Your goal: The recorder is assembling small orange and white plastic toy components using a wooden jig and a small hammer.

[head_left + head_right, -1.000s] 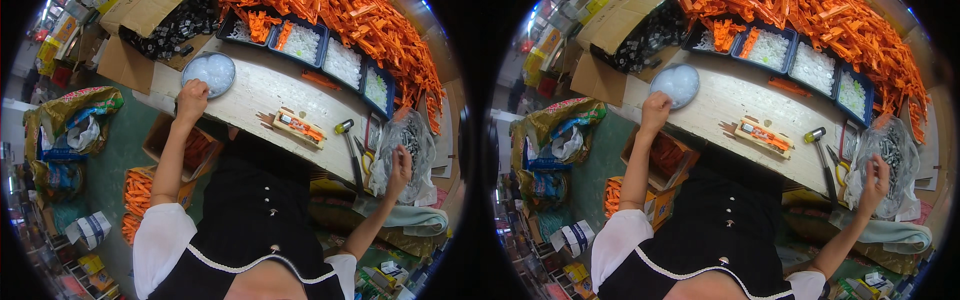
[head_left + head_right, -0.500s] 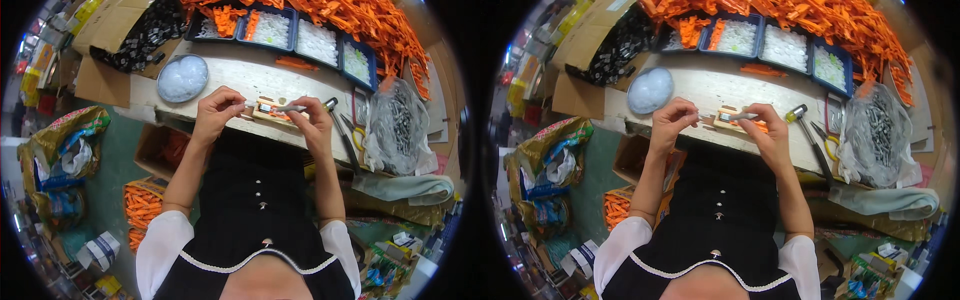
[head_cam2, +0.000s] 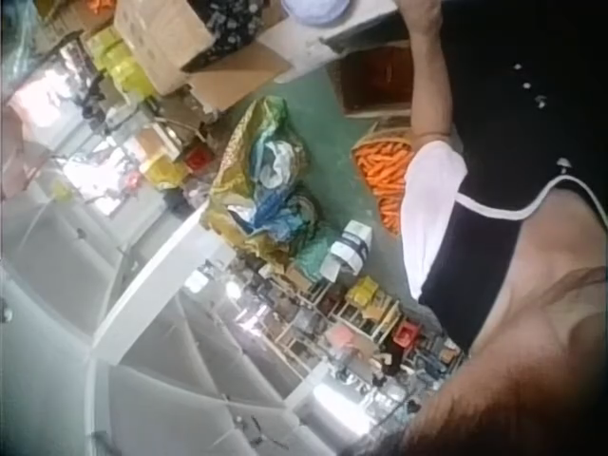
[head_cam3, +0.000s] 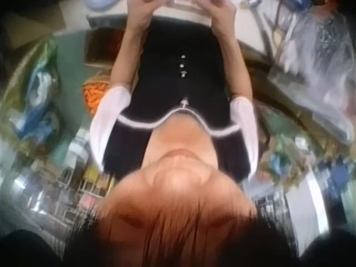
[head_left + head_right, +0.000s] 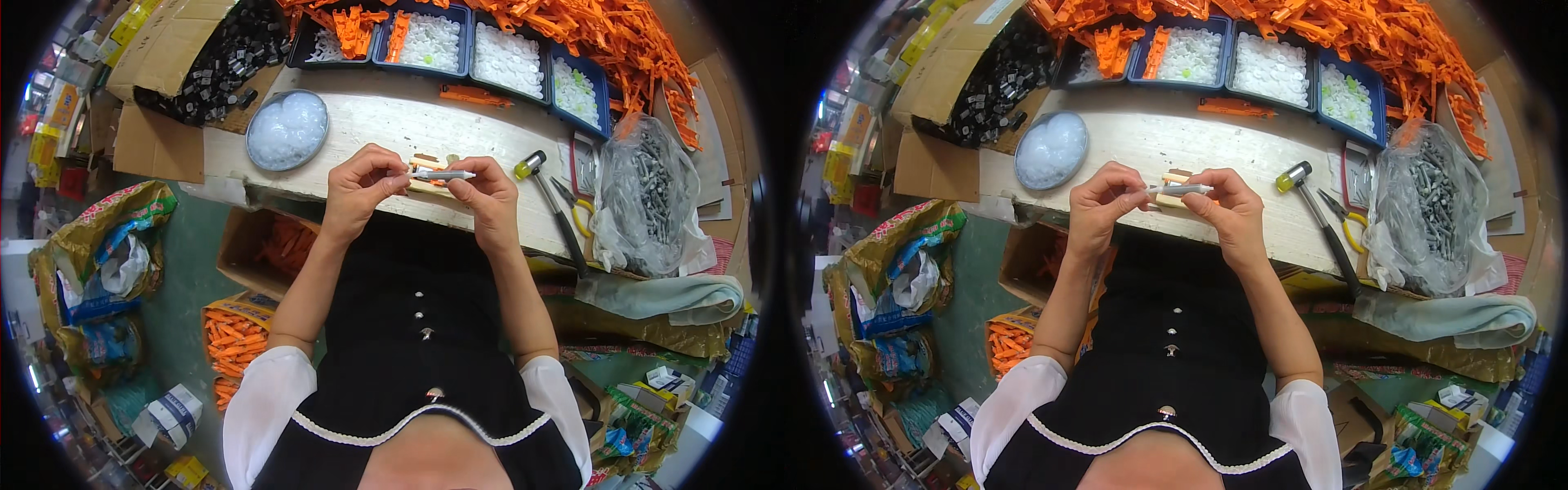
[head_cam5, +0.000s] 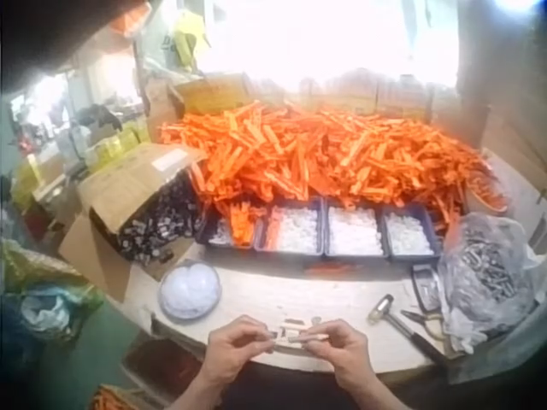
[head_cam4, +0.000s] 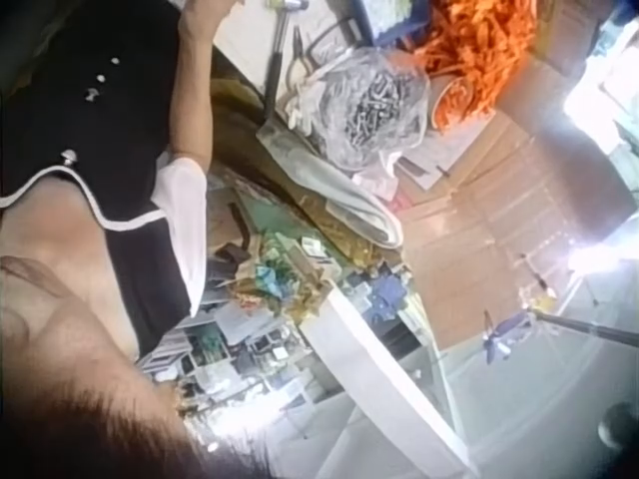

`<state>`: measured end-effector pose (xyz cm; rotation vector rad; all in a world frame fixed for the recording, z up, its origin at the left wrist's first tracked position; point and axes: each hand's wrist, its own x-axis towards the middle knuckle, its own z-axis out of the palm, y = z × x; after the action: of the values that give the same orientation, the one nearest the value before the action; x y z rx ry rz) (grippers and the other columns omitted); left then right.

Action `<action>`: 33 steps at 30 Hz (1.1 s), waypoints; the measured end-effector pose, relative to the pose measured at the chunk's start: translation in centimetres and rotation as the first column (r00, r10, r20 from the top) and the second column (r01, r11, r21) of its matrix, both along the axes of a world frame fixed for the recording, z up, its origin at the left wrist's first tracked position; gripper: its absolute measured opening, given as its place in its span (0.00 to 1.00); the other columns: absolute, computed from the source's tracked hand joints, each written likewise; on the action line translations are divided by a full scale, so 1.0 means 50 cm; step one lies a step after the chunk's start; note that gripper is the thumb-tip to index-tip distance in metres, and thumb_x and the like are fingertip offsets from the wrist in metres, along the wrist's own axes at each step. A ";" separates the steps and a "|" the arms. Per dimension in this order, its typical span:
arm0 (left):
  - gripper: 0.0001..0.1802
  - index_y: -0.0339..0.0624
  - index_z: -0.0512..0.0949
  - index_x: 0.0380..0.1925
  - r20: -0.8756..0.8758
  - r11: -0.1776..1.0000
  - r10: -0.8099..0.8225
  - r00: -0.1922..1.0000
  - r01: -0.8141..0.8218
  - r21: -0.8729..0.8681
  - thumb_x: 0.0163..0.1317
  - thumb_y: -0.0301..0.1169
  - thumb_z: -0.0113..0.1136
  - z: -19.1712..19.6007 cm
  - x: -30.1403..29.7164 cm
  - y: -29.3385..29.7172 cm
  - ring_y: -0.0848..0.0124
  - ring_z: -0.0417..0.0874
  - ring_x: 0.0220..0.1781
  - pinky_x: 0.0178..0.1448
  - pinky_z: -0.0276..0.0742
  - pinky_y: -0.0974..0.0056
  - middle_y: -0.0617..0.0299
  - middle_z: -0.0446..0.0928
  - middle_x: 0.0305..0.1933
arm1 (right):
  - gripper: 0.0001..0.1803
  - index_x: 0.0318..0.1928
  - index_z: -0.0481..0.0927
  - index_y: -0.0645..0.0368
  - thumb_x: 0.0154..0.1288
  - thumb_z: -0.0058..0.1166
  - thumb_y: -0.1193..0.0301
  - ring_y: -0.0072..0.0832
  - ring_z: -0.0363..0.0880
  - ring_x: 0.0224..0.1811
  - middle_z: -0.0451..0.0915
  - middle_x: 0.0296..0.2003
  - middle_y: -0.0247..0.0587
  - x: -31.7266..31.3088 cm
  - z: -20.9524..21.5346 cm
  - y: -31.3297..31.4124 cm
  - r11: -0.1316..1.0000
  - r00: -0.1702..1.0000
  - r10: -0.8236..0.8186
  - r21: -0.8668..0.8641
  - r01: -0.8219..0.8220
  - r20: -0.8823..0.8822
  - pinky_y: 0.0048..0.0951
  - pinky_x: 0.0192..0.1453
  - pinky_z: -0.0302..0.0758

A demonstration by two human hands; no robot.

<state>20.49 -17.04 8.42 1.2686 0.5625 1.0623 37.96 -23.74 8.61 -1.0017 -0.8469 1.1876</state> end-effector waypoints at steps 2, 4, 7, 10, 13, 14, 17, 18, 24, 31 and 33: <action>0.06 0.33 0.76 0.30 -0.001 1.000 -0.014 1.000 0.014 0.018 0.51 0.17 0.59 -0.005 -0.001 0.003 0.74 0.76 0.34 0.38 0.77 0.71 0.60 0.72 0.34 | 0.11 0.38 0.73 0.62 0.53 0.58 0.78 0.22 0.75 0.41 0.76 0.37 0.37 -0.001 0.000 0.001 1.000 1.000 -0.001 0.002 0.001 -0.021 0.24 0.49 0.69; 0.06 0.32 0.76 0.31 -0.002 0.999 -0.028 1.000 0.028 0.037 0.51 0.16 0.58 -0.007 -0.001 0.003 0.75 0.76 0.35 0.37 0.79 0.72 0.60 0.72 0.35 | 0.11 0.38 0.73 0.62 0.53 0.58 0.78 0.22 0.75 0.40 0.76 0.37 0.37 -0.002 0.000 0.001 1.000 0.999 -0.002 0.005 0.002 -0.042 0.24 0.49 0.69; 0.07 0.33 0.76 0.31 -0.015 0.997 -0.022 1.000 0.023 0.069 0.51 0.16 0.58 -0.009 0.001 0.002 0.75 0.75 0.35 0.37 0.77 0.73 0.60 0.72 0.36 | 0.11 0.38 0.73 0.62 0.53 0.58 0.78 0.22 0.75 0.40 0.76 0.37 0.37 -0.002 -0.002 0.000 1.000 0.999 -0.002 0.017 0.002 -0.033 0.24 0.49 0.69; 0.07 0.34 0.77 0.31 -0.074 0.987 0.017 0.997 -0.005 0.158 0.49 0.16 0.59 -0.008 0.003 0.004 0.75 0.76 0.34 0.36 0.75 0.73 0.60 0.73 0.34 | 0.10 0.37 0.73 0.63 0.54 0.58 0.78 0.22 0.74 0.42 0.76 0.37 0.37 0.003 -0.006 -0.002 1.000 1.000 0.001 -0.002 -0.001 0.025 0.24 0.49 0.69; 0.08 0.35 0.77 0.30 -0.169 0.921 0.106 0.980 -0.032 0.388 0.48 0.15 0.60 0.001 0.006 0.005 0.74 0.76 0.34 0.35 0.74 0.71 0.60 0.75 0.32 | 0.10 0.37 0.74 0.63 0.53 0.58 0.78 0.20 0.73 0.39 0.76 0.36 0.36 0.010 -0.011 -0.004 1.000 0.990 -0.012 0.029 0.008 0.142 0.21 0.46 0.68; 0.08 0.34 0.77 0.29 -0.192 0.887 0.133 0.972 -0.030 0.461 0.47 0.14 0.59 0.010 0.009 0.003 0.72 0.76 0.33 0.35 0.73 0.71 0.59 0.76 0.32 | 0.10 0.38 0.75 0.63 0.53 0.58 0.78 0.19 0.71 0.37 0.75 0.35 0.34 0.015 -0.007 -0.004 0.999 0.958 -0.029 0.050 0.015 0.287 0.20 0.44 0.67; 0.09 0.34 0.76 0.27 -0.229 0.805 0.167 0.959 0.001 0.593 0.45 0.13 0.58 0.020 0.015 0.004 0.70 0.76 0.32 0.34 0.72 0.70 0.58 0.77 0.32 | 0.11 0.38 0.77 0.62 0.52 0.59 0.77 0.18 0.69 0.34 0.75 0.34 0.32 0.025 -0.005 -0.009 0.997 0.896 -0.055 0.080 0.022 0.441 0.18 0.41 0.66; 0.09 0.34 0.76 0.27 -0.242 0.758 0.176 0.954 0.026 0.652 0.44 0.13 0.58 0.021 0.017 0.004 0.69 0.76 0.32 0.34 0.72 0.70 0.57 0.77 0.32 | 0.11 0.38 0.78 0.61 0.52 0.59 0.77 0.18 0.67 0.32 0.74 0.33 0.31 0.028 -0.004 -0.011 0.996 0.886 -0.061 0.090 0.022 0.459 0.18 0.40 0.65; 0.10 0.34 0.76 0.28 -0.259 0.678 0.195 0.946 0.061 0.732 0.43 0.12 0.59 0.031 0.030 0.004 0.68 0.75 0.31 0.33 0.71 0.69 0.58 0.77 0.32 | 0.09 0.37 0.79 0.64 0.52 0.58 0.79 0.20 0.70 0.33 0.76 0.31 0.34 0.045 0.011 -0.024 0.997 0.863 -0.047 0.079 0.008 0.503 0.20 0.40 0.66; 0.11 0.36 0.77 0.27 -0.239 0.679 0.167 0.957 0.064 0.732 0.43 0.12 0.59 0.033 0.032 0.003 0.68 0.76 0.32 0.34 0.71 0.69 0.57 0.77 0.31 | 0.10 0.38 0.79 0.64 0.53 0.54 0.81 0.22 0.71 0.35 0.76 0.32 0.36 0.082 0.026 -0.036 0.975 0.734 -0.161 0.223 0.014 0.659 0.21 0.41 0.67; 0.10 0.37 0.77 0.27 -0.255 0.798 0.058 0.965 0.109 0.593 0.43 0.14 0.61 0.036 0.030 0.006 0.68 0.78 0.33 0.36 0.74 0.69 0.59 0.77 0.31 | 0.10 0.38 0.79 0.64 0.54 0.53 0.82 0.22 0.71 0.36 0.76 0.32 0.37 0.105 0.027 -0.034 0.995 0.826 -0.017 0.091 -0.041 0.563 0.20 0.41 0.67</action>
<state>22.01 -16.73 10.24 2.0008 0.4056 1.0985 43.21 -25.43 9.94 -1.2920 -1.3665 0.8463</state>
